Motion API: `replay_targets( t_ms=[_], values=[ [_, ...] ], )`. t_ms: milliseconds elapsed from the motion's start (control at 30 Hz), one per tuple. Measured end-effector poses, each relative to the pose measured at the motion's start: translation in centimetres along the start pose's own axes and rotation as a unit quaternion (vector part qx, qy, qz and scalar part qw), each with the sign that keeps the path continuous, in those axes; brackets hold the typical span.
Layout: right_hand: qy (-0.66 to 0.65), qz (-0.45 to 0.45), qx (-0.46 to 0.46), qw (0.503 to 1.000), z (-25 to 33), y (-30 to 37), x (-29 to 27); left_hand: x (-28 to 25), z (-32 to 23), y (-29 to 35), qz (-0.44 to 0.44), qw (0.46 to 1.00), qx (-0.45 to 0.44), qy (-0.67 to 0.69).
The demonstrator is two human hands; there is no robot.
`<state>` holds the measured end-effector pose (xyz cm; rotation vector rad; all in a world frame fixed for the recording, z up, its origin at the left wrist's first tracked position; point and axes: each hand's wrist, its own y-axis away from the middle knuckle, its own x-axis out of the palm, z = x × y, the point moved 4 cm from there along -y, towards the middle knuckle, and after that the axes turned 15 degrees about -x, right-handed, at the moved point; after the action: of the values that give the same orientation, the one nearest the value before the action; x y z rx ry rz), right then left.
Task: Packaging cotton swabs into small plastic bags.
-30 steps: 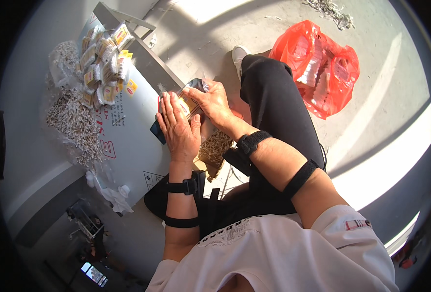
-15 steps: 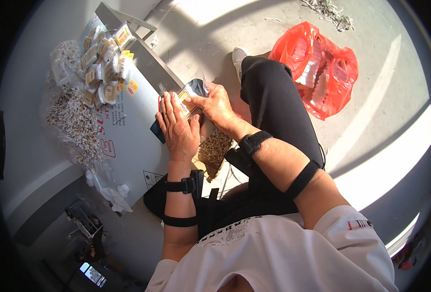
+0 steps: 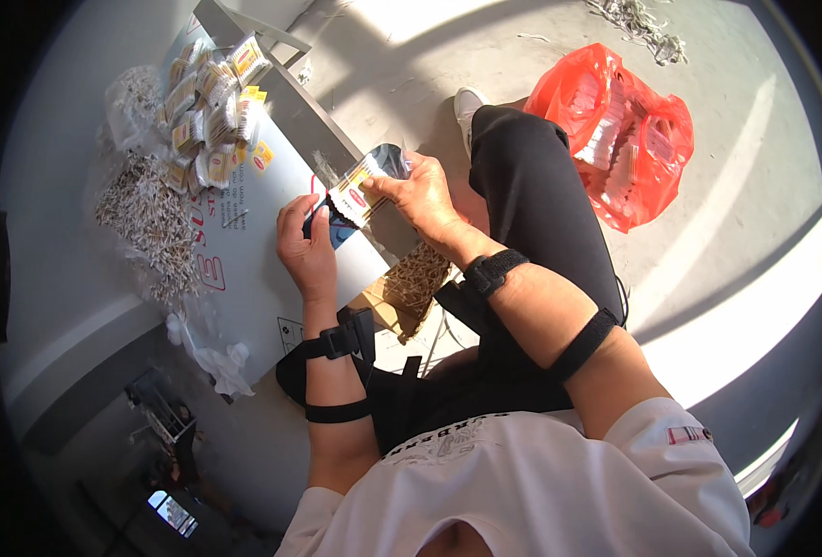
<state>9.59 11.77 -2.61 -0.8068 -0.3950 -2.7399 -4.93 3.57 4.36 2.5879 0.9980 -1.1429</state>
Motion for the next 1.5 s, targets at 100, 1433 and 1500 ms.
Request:
replay_targets(
  t_ms=[100, 1433, 1500],
  values=[
    [0.014, 0.0, -0.007, 1.0, -0.2, 0.0, -0.1, 0.3, -0.3, -0.7, 0.017, 0.999, 0.026, -0.025],
    [-0.104, -0.139, 0.099, 0.98, -0.7, 1.6, -1.5, 3.9, -2.2, 3.0, 0.159, 0.951, 0.078, -0.252],
    [-0.104, -0.146, 0.084, 0.98, -0.7, 1.6, -1.6, 3.9, -2.3, 3.0, 0.159, 0.951, 0.08, -0.252]
  ],
)
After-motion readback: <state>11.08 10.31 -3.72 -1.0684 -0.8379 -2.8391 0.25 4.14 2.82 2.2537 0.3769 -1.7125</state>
